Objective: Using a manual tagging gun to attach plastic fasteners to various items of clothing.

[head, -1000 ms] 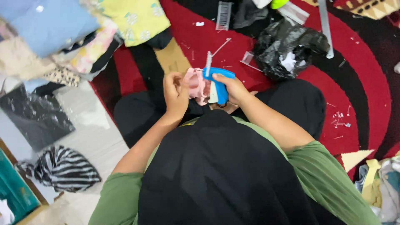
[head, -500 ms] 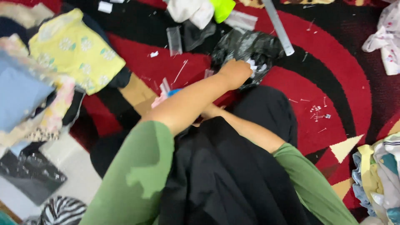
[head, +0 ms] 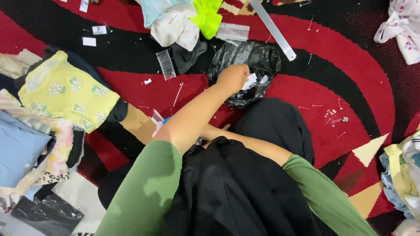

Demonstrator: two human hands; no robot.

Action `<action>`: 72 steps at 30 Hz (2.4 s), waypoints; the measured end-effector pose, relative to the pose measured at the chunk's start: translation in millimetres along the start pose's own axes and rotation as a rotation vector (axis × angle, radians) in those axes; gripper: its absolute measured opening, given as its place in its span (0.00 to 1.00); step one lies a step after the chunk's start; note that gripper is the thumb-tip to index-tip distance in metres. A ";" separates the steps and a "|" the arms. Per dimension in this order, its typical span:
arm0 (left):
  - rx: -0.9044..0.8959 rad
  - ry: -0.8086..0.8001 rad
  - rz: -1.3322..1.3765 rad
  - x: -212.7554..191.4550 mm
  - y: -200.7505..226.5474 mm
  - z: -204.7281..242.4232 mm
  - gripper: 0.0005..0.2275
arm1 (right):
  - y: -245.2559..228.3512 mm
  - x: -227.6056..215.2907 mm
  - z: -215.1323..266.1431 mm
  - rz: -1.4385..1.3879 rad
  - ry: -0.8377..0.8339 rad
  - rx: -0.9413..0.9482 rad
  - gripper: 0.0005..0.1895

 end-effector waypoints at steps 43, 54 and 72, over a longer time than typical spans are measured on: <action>-0.700 1.225 1.246 -50.1 -201.7 388.3 0.12 | 32.0 218.4 111.8 0.127 -0.368 -0.176 0.16; -0.557 1.206 1.203 -63.3 -179.6 384.5 0.17 | 21.8 239.4 166.7 0.479 -0.432 -0.333 0.19; -0.492 1.166 1.169 -69.5 -172.7 376.3 0.10 | 12.4 257.2 177.2 0.482 -0.397 -0.337 0.23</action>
Point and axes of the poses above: each hand's wrist, its own z-axis away from the middle knuckle, its own x-axis out of the palm, y = z × x, the point moved 6 cm from there along -z, towards the middle knuckle, and after that the axes turned 9 degrees about y, right-handed, at the moved point
